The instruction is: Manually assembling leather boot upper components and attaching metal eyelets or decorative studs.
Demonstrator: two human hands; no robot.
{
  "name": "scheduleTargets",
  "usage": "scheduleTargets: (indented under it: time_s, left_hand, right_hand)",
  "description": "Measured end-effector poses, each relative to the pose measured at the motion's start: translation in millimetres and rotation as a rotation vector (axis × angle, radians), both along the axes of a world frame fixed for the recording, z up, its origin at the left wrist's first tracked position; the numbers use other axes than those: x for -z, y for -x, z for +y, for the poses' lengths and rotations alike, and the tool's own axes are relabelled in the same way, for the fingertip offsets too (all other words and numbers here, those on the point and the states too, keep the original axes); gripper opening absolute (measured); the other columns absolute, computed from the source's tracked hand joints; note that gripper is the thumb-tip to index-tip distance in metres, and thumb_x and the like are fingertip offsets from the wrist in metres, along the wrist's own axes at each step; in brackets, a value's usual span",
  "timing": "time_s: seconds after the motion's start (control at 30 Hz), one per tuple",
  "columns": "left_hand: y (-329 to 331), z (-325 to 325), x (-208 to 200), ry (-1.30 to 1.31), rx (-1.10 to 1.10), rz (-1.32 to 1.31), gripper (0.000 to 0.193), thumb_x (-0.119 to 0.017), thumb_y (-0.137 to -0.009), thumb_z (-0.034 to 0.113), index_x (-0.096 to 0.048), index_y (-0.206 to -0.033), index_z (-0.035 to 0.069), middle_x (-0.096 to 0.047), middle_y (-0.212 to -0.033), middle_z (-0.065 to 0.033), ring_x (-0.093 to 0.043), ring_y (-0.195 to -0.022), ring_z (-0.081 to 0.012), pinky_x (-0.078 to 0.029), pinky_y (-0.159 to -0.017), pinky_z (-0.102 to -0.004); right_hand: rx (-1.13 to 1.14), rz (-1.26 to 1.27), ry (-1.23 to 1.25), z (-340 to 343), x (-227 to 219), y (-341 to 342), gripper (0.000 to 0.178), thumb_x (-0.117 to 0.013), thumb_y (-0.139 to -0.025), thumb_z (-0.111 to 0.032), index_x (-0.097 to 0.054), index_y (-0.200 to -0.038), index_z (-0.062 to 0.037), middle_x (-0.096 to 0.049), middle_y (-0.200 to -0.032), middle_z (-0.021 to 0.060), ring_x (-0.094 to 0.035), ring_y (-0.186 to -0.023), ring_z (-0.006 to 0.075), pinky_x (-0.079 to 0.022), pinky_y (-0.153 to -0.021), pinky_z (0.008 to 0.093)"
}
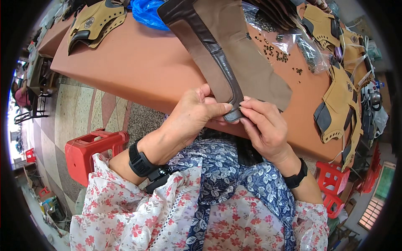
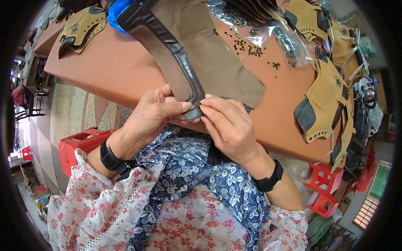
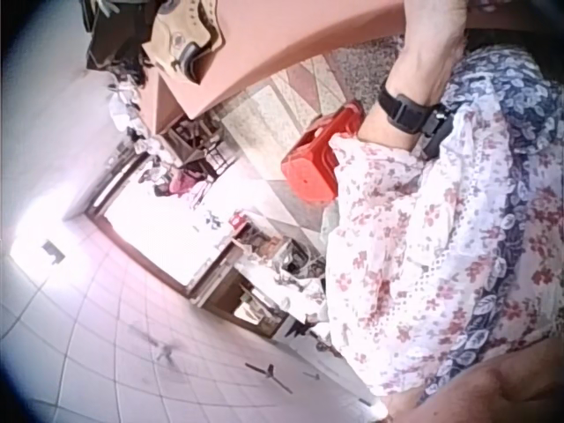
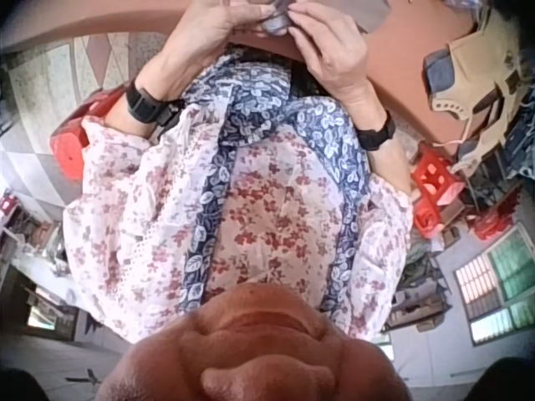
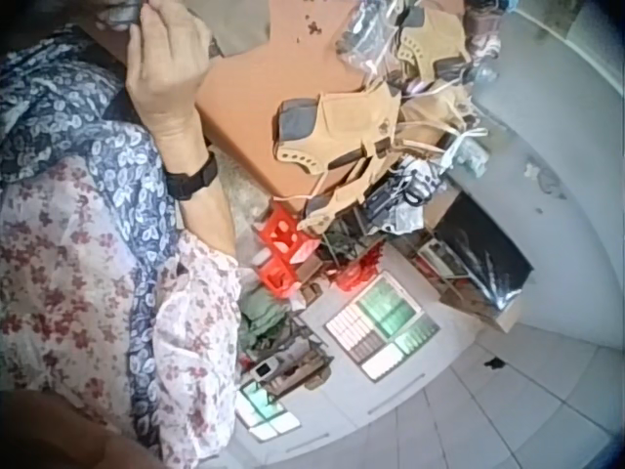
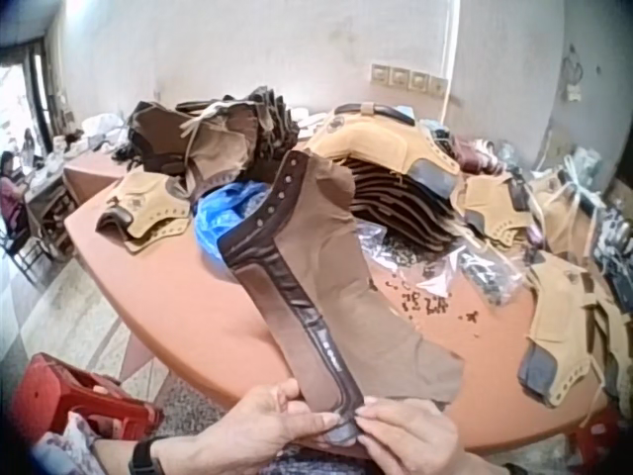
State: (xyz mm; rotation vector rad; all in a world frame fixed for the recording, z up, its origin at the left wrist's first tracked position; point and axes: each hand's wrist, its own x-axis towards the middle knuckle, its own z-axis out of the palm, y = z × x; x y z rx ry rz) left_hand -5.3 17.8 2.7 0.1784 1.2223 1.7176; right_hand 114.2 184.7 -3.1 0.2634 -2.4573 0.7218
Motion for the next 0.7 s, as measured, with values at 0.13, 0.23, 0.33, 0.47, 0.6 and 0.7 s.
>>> scheduleTargets:
  time_s: [0.13,0.23,0.33,0.47,0.6,0.7]
  left_hand:
    - [-1.6,-0.5,2.4,0.015,-0.008,0.026,0.027,-0.067,-0.087,0.005,-0.057,-0.112,-0.001,-0.069,-0.093,-0.008,-0.069,-0.078,-0.0137,-0.056,-0.073,-0.0239]
    - [-3.4,0.3,3.8,0.019,-0.009,0.046,0.029,-0.066,-0.087,0.004,-0.056,-0.114,-0.001,-0.07,-0.094,-0.0082,-0.069,-0.08,-0.0142,-0.056,-0.074,-0.0242]
    - [-4.1,0.6,2.8,0.015,-0.009,0.078,0.03,-0.065,-0.088,0.003,-0.055,-0.115,-0.001,-0.07,-0.094,-0.009,-0.07,-0.081,-0.0147,-0.056,-0.075,-0.0249]
    - [-5.6,1.3,1.0,-0.028,-0.029,0.076,0.029,-0.065,-0.088,0.003,-0.055,-0.115,-0.002,-0.07,-0.094,-0.0104,-0.07,-0.08,-0.0154,-0.057,-0.075,-0.0254]
    - [-1.2,0.5,-1.3,0.02,-0.01,0.039,0.028,-0.065,-0.088,0.004,-0.054,-0.113,-0.002,-0.07,-0.09,-0.0113,-0.07,-0.079,-0.0177,-0.057,-0.074,-0.0254]
    - [-2.7,3.3,-6.9,0.035,-0.012,0.043,0.021,-0.066,-0.088,0.005,-0.052,-0.102,-0.001,-0.069,-0.085,-0.0121,-0.071,-0.078,-0.0201,-0.057,-0.072,-0.0265]
  right_hand:
    - [-0.03,0.055,-0.104,-1.9,-0.1,2.4,0.024,-0.071,-0.071,0.003,-0.067,-0.094,0.0048,-0.066,-0.101,0.0123,-0.067,-0.096,0.0279,-0.052,-0.078,0.0364]
    - [-0.043,0.05,-0.133,-2.4,0.3,2.2,0.024,-0.07,-0.07,0.003,-0.067,-0.093,0.0056,-0.065,-0.101,0.0131,-0.067,-0.095,0.0282,-0.053,-0.077,0.0368]
    - [-0.063,0.057,-0.152,-2.7,1.1,2.7,0.024,-0.069,-0.069,0.003,-0.066,-0.093,0.0061,-0.065,-0.101,0.0135,-0.066,-0.094,0.0279,-0.052,-0.077,0.037]
    - [-0.075,0.005,-0.11,-0.3,-2.0,2.9,0.023,-0.069,-0.072,0.002,-0.066,-0.095,0.0054,-0.065,-0.103,0.0143,-0.066,-0.095,0.0282,-0.052,-0.078,0.037]
    - [0.003,-0.163,0.23,10.0,-21.6,-4.7,0.016,-0.067,-0.082,-0.001,-0.066,-0.098,0.0025,-0.066,-0.104,0.0139,-0.065,-0.094,0.0284,-0.052,-0.081,0.0351]
    - [0.284,-0.08,0.152,44.9,-29.1,-9.1,0.014,-0.066,-0.084,-0.002,-0.066,-0.097,0.0032,-0.066,-0.098,0.0133,-0.066,-0.087,0.0244,-0.052,-0.075,0.0316]
